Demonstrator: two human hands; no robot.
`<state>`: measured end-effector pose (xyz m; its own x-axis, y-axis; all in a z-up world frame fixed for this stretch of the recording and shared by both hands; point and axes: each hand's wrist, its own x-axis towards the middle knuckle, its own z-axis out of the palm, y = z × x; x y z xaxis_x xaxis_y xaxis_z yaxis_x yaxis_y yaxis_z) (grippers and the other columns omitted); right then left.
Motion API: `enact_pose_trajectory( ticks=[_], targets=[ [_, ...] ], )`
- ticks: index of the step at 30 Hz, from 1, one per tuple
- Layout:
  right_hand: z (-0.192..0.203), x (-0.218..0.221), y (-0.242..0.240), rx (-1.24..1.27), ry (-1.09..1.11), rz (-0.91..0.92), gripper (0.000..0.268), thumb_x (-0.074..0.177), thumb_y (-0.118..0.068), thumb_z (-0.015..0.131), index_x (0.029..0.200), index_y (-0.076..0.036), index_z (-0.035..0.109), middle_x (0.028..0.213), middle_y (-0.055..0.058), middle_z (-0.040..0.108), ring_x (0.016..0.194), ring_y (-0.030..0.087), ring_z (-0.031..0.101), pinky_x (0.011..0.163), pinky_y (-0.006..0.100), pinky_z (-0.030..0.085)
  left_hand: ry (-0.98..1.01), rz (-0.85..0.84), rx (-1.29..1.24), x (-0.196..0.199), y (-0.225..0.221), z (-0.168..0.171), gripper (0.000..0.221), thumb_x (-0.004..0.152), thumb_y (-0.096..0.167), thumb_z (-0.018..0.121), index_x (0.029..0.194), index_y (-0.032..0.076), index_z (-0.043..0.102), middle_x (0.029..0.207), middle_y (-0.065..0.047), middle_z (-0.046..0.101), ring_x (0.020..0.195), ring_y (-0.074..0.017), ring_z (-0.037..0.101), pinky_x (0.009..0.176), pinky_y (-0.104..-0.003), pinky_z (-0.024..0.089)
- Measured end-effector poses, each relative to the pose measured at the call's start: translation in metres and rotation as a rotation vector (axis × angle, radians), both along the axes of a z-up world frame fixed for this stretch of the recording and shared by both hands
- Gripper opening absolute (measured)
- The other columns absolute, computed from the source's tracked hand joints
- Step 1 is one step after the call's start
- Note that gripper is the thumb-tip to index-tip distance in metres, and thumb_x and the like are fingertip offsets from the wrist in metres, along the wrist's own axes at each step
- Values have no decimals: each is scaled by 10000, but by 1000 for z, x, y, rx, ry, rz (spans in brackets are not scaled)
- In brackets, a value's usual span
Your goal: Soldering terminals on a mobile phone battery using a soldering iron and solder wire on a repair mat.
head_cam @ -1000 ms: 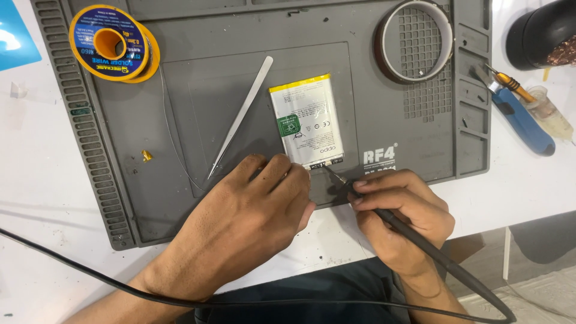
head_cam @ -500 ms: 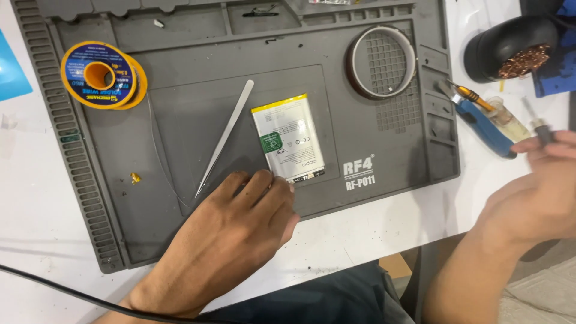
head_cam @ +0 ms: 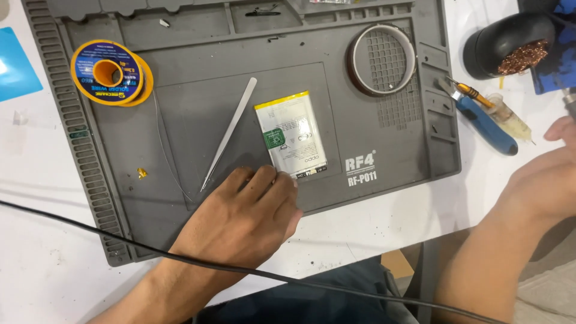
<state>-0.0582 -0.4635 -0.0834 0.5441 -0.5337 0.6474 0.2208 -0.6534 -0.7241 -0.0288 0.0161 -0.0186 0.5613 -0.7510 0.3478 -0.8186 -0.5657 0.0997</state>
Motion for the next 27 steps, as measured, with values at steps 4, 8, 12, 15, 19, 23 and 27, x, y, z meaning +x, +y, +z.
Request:
enact_pose_trajectory(
  ticks=[4,8,12,15,19,23,27],
  targets=[
    [42,-12,129,15,150,445,223,974,-200,589,919,12,633,1061,183,667,1049,278,688,811,337,597,-7,4,3,0,0,0,185,969,157,642,785,151,620,878,-38,590,759,-229,527,657,-350,446],
    [68,-34,249,-10,433,626,144,769,112,678,769,-29,706,885,149,676,856,276,731,839,336,648,6,-26,15,1,1,2,274,1001,193,633,731,185,595,895,-52,607,775,-245,537,663,-362,447],
    [55,-33,255,26,458,618,162,785,105,689,728,-46,706,864,145,692,816,249,731,805,315,639,-15,-5,36,0,1,2,163,999,243,645,900,116,669,920,-32,594,806,-221,533,691,-343,463],
    [51,-32,252,92,482,611,158,781,112,685,741,-41,696,875,152,678,830,262,724,840,340,638,16,-4,50,1,0,1,191,1012,285,652,914,121,663,923,-23,588,819,-223,546,706,-344,477],
    [53,-30,255,76,500,607,190,757,148,688,731,-40,698,866,148,688,820,252,728,814,313,630,-3,10,37,1,0,2,175,1010,262,646,909,121,665,913,-17,595,813,-213,553,704,-334,477],
    [55,-30,257,53,522,611,206,723,159,662,726,-40,715,857,135,697,820,250,737,806,307,632,18,5,52,0,0,1,200,1031,286,618,924,123,662,916,-23,593,806,-222,540,701,-344,468],
    [54,-29,258,32,516,592,207,712,151,653,720,-46,715,855,128,706,820,245,739,802,303,623,25,-4,56,0,0,1,212,1021,310,657,920,124,667,902,-21,584,809,-224,541,690,-343,467]
  ],
)
